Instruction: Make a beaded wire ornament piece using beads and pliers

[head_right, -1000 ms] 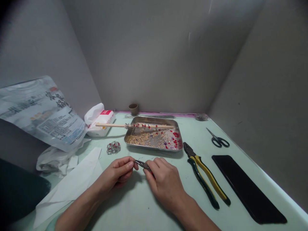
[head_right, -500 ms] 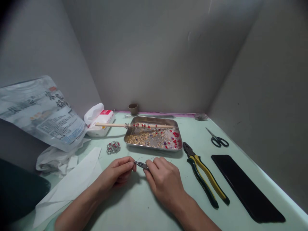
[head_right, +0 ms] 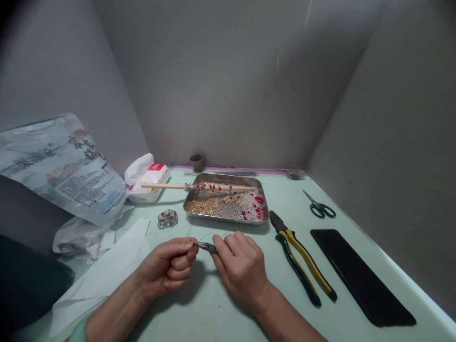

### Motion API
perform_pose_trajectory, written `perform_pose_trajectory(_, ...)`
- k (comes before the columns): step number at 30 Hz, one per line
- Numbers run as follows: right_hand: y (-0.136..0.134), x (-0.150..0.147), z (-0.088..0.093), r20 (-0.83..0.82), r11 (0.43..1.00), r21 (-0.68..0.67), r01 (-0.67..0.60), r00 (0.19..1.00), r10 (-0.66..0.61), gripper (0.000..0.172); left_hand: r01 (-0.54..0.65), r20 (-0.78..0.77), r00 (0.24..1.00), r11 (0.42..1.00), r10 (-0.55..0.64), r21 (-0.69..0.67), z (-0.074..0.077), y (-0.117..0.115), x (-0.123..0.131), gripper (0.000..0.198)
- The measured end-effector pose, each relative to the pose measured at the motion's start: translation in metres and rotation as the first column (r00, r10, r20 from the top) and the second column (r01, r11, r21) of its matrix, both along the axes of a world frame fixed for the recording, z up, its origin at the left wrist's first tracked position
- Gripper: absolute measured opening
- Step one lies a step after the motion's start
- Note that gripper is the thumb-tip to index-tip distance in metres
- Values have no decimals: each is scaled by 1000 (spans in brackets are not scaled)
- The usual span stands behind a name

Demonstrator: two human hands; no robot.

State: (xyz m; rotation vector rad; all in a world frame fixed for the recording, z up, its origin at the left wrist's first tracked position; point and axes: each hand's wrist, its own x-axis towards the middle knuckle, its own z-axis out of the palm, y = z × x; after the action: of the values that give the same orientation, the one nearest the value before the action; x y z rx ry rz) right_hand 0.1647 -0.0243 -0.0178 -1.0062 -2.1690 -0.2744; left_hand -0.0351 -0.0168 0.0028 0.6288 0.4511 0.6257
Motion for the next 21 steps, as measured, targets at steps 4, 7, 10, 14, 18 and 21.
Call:
perform_pose_trajectory(4,2,-1,-3,-42,993,-112,-24,999,19,22,-50,-109,993,998,53,34,2,-1,2,20)
perform_pose_trajectory(7,2,-1,-6,-90,960,-272,-68,995,45,21,-140,-298,936,976,185,168,4,-2,6,24)
perform_pose_trajectory(10,1,-2,-6,-135,911,-398,-108,989,58,19,-193,-449,820,910,356,368,5,-3,12,28)
perform_pose_trajectory(14,1,-2,-4,-194,870,-476,-127,980,37,18,-203,-496,743,857,450,474,3,-4,16,35)
perform_pose_trajectory(18,0,-3,-1,-237,841,-523,-140,971,15,20,-248,-451,773,867,447,432,2,-4,17,37)
perform_pose_trajectory(21,-2,-4,1,-297,791,-584,-180,955,-2,22,-261,-421,798,877,431,404,4,-5,17,35)
